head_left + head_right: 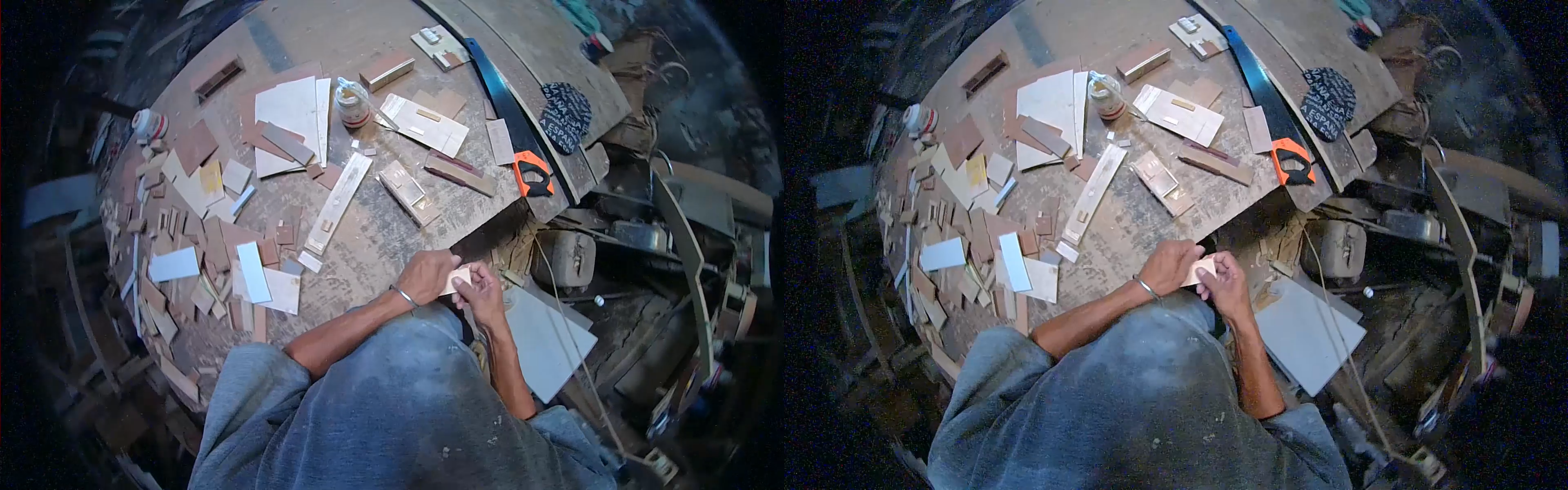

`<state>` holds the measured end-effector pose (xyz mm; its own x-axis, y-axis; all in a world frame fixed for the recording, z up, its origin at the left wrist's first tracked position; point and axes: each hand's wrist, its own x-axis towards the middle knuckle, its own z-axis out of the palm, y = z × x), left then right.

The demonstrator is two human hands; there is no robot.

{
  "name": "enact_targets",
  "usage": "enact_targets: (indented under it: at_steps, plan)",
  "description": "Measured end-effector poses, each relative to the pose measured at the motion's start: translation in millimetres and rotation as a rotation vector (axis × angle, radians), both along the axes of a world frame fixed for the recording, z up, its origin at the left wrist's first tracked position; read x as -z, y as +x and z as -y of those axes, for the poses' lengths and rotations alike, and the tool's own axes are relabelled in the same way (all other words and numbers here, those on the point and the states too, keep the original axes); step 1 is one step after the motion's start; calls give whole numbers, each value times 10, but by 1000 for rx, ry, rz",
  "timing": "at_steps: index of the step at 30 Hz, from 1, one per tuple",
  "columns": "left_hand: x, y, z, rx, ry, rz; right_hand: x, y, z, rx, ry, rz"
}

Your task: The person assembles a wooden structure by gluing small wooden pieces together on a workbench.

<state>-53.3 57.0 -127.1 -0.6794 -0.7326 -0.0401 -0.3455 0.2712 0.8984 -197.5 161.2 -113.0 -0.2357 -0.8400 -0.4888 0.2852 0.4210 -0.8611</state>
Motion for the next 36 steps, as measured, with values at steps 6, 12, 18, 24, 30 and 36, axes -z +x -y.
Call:
enact_targets:
  at_steps: [6,12,18,24,30,36]
  plan:
    - [318,847,171,-251,419,67,79,568,-183,310,64,5]
    - [1235,1562,109,-66,19,216,618,759,-357,257,208,-94]
    - [685,1467,-31,-153,1039,-24,588,1290,-185,173,236,-165]
    - [874,1856,-34,-250,826,-13,830,1259,-185,42,165,-523]
    - [574,2067,55,-324,784,-202,367,1518,73,-66,128,49]
    - [465,2095,-75,-259,920,-303,386,1570,149,89,-28,-54]
